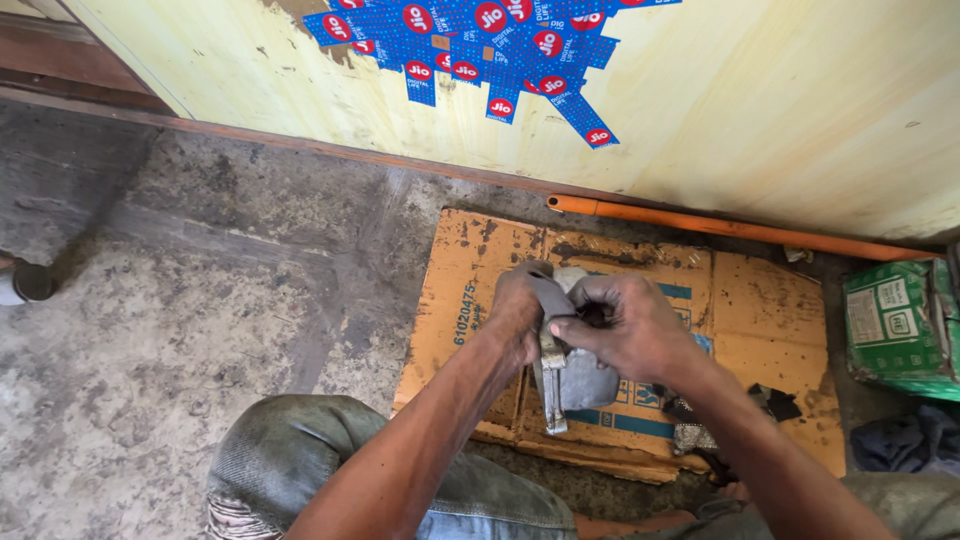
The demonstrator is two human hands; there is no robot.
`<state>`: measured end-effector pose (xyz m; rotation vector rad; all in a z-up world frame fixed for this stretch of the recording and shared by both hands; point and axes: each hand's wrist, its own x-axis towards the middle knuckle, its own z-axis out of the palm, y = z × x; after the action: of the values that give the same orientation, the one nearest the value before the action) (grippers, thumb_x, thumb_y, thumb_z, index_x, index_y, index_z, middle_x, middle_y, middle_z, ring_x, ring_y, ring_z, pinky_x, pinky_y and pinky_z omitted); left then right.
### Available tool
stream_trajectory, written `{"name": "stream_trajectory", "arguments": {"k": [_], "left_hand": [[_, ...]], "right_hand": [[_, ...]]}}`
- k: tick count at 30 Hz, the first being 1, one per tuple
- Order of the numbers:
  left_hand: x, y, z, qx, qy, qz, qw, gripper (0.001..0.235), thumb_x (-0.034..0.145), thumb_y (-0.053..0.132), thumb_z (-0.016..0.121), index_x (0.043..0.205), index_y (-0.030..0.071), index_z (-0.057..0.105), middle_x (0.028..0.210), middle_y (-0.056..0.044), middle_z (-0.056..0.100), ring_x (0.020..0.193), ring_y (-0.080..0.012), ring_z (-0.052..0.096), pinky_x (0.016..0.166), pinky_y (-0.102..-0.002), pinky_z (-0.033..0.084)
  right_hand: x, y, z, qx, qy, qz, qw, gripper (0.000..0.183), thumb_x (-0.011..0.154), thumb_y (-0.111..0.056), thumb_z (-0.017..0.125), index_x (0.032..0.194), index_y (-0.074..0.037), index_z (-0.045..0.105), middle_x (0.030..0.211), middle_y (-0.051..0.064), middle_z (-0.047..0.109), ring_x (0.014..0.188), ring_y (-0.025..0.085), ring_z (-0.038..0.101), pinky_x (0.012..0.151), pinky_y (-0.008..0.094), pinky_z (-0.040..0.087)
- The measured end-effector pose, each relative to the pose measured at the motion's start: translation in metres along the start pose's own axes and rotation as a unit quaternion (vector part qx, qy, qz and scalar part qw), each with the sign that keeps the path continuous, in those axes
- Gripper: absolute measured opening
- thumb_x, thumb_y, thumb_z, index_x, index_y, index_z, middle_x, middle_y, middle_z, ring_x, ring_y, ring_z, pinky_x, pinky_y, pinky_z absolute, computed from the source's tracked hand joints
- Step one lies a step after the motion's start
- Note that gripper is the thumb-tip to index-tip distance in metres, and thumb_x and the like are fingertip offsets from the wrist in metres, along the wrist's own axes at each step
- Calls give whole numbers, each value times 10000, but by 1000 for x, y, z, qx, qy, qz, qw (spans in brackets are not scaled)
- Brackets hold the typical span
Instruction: The person scrubs a silver-colored metal part with a dark abrasive pad while sitting on the floor. They rotate the part to clean different surfaces, including the interior and exterior, and continue scrubbing until the end of the clip.
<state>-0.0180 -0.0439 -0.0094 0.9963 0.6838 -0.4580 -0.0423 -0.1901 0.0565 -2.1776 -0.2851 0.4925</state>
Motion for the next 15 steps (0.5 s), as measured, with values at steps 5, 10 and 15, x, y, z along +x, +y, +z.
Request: {"name": "stream_trajectory", "arguments": {"k": [5,10,15], "left_hand": [[-3,6,4,9,-40,-11,999,339,998,203,389,1114,-11,627,872,-169,656,677,-181,679,512,-331,621],[-1,3,2,-47,-84,9,995,321,972,126,387,1096,-68,611,819,-162,650,604,-224,673,474,-365,615],[-4,6,3,5,-38,-43,998,352,1014,190,382,1126,-62,601,796,-156,635,519,-193,630,409,-322,567]], "right_hand": [[-2,-8,-14,-4,-15,-13,1000,159,809,-178,806,880,-36,797,717,81,777,604,135,659,596,326,562],[-8,-14,-14,-157,3,-92,983,169,834,-183,782,858,-19,747,714,110,745,573,194,684,582,364,555],[-3,2,-5,-88,-66,-218,970,118,901,-152,674,922,-68,755,882,85,783,716,186,737,692,356,628]]}}
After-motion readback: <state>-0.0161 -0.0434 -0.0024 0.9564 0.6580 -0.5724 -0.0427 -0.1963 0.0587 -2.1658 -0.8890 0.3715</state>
